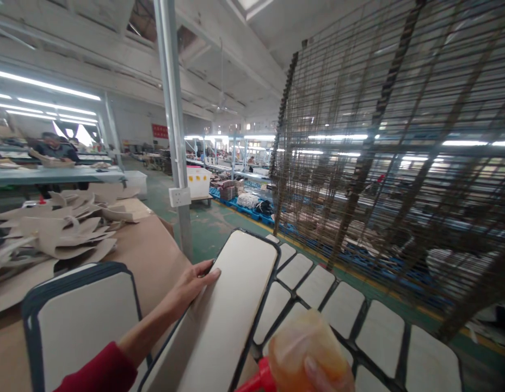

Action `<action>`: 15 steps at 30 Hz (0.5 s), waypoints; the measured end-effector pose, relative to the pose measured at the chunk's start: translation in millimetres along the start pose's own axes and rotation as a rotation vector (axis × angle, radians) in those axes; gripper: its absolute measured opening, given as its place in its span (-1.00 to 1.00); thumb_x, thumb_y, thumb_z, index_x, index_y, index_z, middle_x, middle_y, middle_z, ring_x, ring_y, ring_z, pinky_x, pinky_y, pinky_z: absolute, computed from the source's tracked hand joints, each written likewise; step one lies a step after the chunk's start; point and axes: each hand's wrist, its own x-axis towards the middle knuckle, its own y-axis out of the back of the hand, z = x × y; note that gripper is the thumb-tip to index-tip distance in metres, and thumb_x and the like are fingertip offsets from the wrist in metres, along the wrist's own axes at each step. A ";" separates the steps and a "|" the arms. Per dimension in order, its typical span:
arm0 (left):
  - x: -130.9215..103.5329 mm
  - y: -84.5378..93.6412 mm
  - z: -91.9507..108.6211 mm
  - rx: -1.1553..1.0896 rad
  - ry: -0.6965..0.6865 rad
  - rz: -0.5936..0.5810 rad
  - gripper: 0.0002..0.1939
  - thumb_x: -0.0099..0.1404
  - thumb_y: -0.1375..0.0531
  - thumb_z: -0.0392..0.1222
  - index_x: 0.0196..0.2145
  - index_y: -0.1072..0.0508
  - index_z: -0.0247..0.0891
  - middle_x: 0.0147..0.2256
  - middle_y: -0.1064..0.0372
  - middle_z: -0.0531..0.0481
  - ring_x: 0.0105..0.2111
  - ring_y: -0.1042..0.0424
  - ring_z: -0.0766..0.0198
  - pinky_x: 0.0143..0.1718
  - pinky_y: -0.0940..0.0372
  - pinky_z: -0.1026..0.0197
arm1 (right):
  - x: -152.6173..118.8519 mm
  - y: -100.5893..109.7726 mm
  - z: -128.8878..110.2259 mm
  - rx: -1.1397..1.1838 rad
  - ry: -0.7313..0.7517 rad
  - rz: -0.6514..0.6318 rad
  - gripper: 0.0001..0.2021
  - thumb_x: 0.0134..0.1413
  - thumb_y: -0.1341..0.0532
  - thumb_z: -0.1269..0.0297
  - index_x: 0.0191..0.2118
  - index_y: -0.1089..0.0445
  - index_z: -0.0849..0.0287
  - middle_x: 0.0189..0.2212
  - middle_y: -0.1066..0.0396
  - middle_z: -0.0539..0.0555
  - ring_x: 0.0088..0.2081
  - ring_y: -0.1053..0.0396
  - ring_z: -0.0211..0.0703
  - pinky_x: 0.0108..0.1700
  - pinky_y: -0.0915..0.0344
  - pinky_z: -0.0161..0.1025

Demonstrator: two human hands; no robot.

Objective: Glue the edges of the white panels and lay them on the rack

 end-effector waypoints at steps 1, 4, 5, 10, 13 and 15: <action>1.7 -4.0 1.0 0.019 -0.013 0.020 -0.50 0.02 -0.36 0.10 -0.18 -0.55 -0.32 -0.34 -0.54 -0.05 -0.39 -0.44 0.17 -0.38 -0.28 0.26 | 3.9 -3.3 -5.6 0.031 -0.025 0.040 -0.65 -0.19 -0.45 0.10 -0.23 -0.49 0.11 -0.37 -0.53 0.08 -0.36 -0.51 0.01 -0.32 -0.49 -0.16; 5.6 -20.6 2.6 0.062 -0.042 0.026 -0.59 -0.01 -0.36 0.06 -0.31 -0.56 -0.32 -0.40 -0.51 -0.01 -0.42 -0.39 0.21 -0.41 -0.23 0.29 | 41.1 -15.3 -29.0 0.117 0.153 0.095 -0.56 -0.32 -0.50 0.16 -0.21 -0.49 0.11 -0.35 -0.51 0.05 -0.30 -0.48 -0.07 -0.25 -0.47 -0.20; 6.7 -26.9 2.7 0.063 -0.044 0.013 -0.61 -0.01 -0.36 0.05 -0.33 -0.56 -0.32 -0.42 -0.49 0.00 -0.42 -0.38 0.22 -0.42 -0.22 0.29 | 57.0 -18.4 -34.6 0.135 0.205 0.127 -0.51 -0.34 -0.51 0.19 -0.16 -0.47 0.10 -0.29 -0.50 0.03 -0.25 -0.46 -0.09 -0.17 -0.46 -0.18; 12.2 -49.8 0.8 -0.029 -0.027 -0.084 -0.59 -0.03 -0.37 0.05 -0.31 -0.55 -0.32 -0.43 -0.48 0.01 -0.45 -0.35 0.27 -0.44 -0.20 0.31 | 105.6 -13.9 -27.1 -0.018 0.344 0.134 -0.35 -0.41 -0.52 0.19 -0.07 -0.37 0.14 -0.18 -0.40 0.06 -0.16 -0.38 -0.07 0.05 -0.32 0.07; 14.4 -54.4 -2.2 -0.129 0.040 -0.163 -0.56 -0.01 -0.37 0.04 -0.25 -0.55 -0.35 -0.42 -0.50 -0.03 -0.44 -0.40 0.25 -0.40 -0.24 0.29 | 110.5 -2.9 -16.4 -0.037 0.347 0.163 -0.34 -0.39 -0.51 0.15 -0.06 -0.36 0.15 -0.13 -0.36 0.09 -0.11 -0.36 -0.01 0.12 -0.23 0.18; 15.3 -56.2 -4.3 -0.193 0.072 -0.216 -0.57 0.03 -0.35 0.01 -0.22 -0.55 -0.36 -0.40 -0.52 -0.06 -0.43 -0.44 0.23 -0.36 -0.28 0.27 | 112.5 2.2 -15.8 -0.042 0.345 0.175 -0.32 -0.39 -0.51 0.14 -0.04 -0.35 0.14 -0.12 -0.36 0.09 -0.09 -0.35 0.00 0.15 -0.17 0.20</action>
